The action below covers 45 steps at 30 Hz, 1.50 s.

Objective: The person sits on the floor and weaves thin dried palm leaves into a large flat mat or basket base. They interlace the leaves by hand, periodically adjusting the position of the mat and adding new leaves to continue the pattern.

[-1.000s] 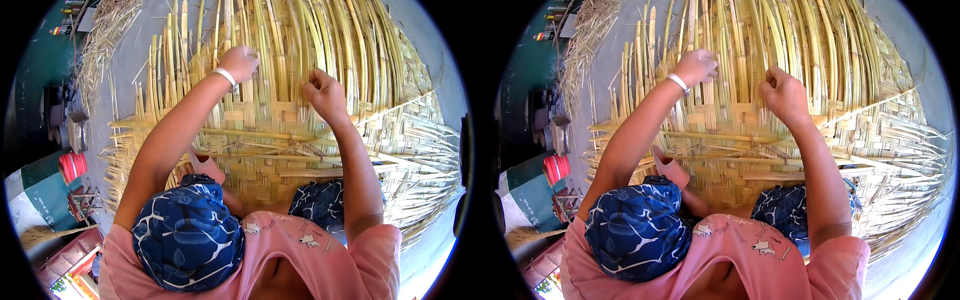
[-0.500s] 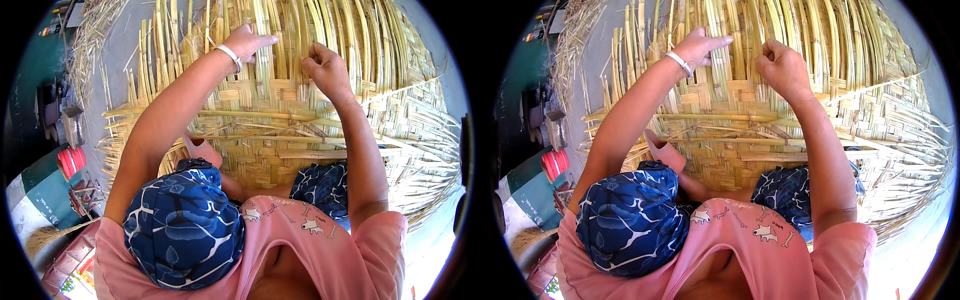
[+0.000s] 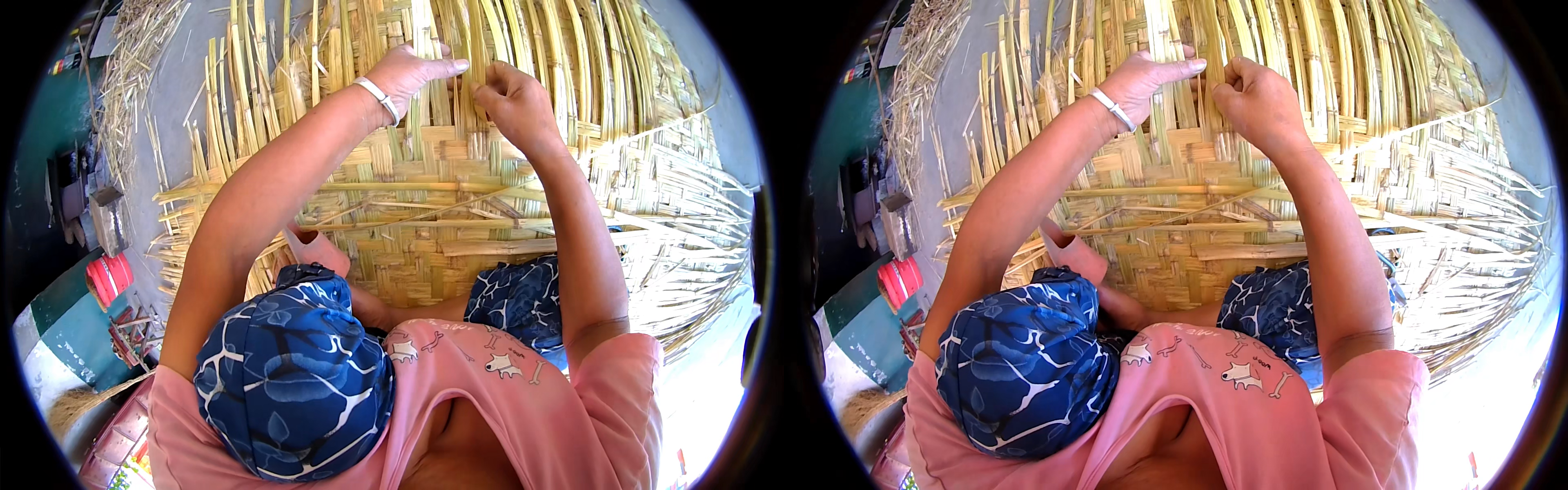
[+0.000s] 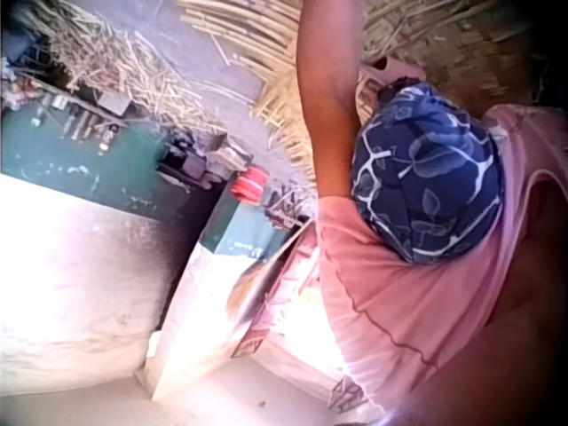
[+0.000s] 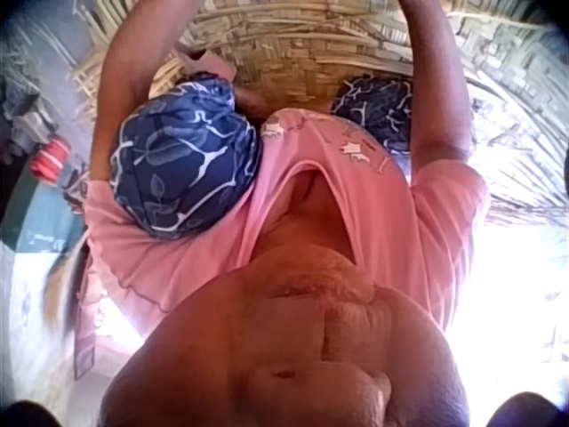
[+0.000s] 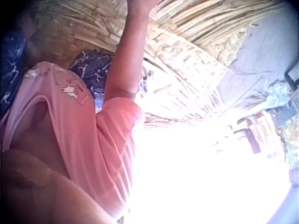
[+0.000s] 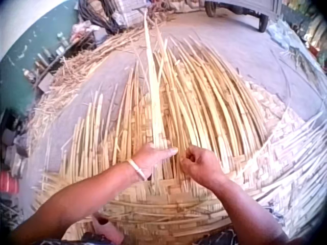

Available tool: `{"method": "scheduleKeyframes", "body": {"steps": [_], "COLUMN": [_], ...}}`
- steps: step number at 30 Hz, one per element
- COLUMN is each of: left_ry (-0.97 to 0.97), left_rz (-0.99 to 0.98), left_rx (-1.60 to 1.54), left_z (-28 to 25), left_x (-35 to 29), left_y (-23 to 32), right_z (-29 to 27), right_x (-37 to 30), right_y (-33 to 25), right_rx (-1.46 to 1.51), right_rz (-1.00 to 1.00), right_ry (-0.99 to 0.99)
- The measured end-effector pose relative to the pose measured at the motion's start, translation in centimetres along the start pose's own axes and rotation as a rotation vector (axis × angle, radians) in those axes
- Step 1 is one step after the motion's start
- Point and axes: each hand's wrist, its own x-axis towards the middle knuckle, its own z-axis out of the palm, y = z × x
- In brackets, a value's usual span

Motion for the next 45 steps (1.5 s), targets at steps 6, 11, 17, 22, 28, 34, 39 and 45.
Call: {"method": "scheduleKeyframes", "body": {"steps": [6,11,17,22,28,34,39,45], "left_ry": [0.018,-0.006,-0.117,-0.117,0.037,0.186,-0.021,-0.087], "left_rz": [-0.096,-0.089,-0.135,-0.14,-0.198,-0.043,-0.008,0.084], "left_rx": [0.131,0.033,0.04,0.002,0.093,-0.124,-0.17,-0.05], "left_z": [0.7,0.4,-0.1,0.1,0.9,2.3,0.8,0.5], "left_x": [-0.3,-0.7,-0.3,-0.8,-0.5,-3.0,-2.6,-2.3], "left_y": [1.1,0.9,1.4,0.3,0.0,1.5,1.8,2.6], "right_z": [-0.3,-0.1,-0.3,-0.3,-0.3,0.4,0.7,-0.2], "right_x": [0.1,0.1,0.0,0.0,0.0,0.3,0.2,-0.4], "right_y": [0.1,0.0,-0.1,-0.1,-0.5,0.1,0.3,0.8], "right_rx": [0.023,0.041,0.035,0.035,0.023,-0.039,-0.094,-0.04], "right_rz": [0.034,0.047,0.035,0.028,0.043,0.042,-0.012,-0.138], "right_ry": [-0.034,-0.04,-0.027,-0.036,-0.04,-0.035,-0.065,-0.232]}}
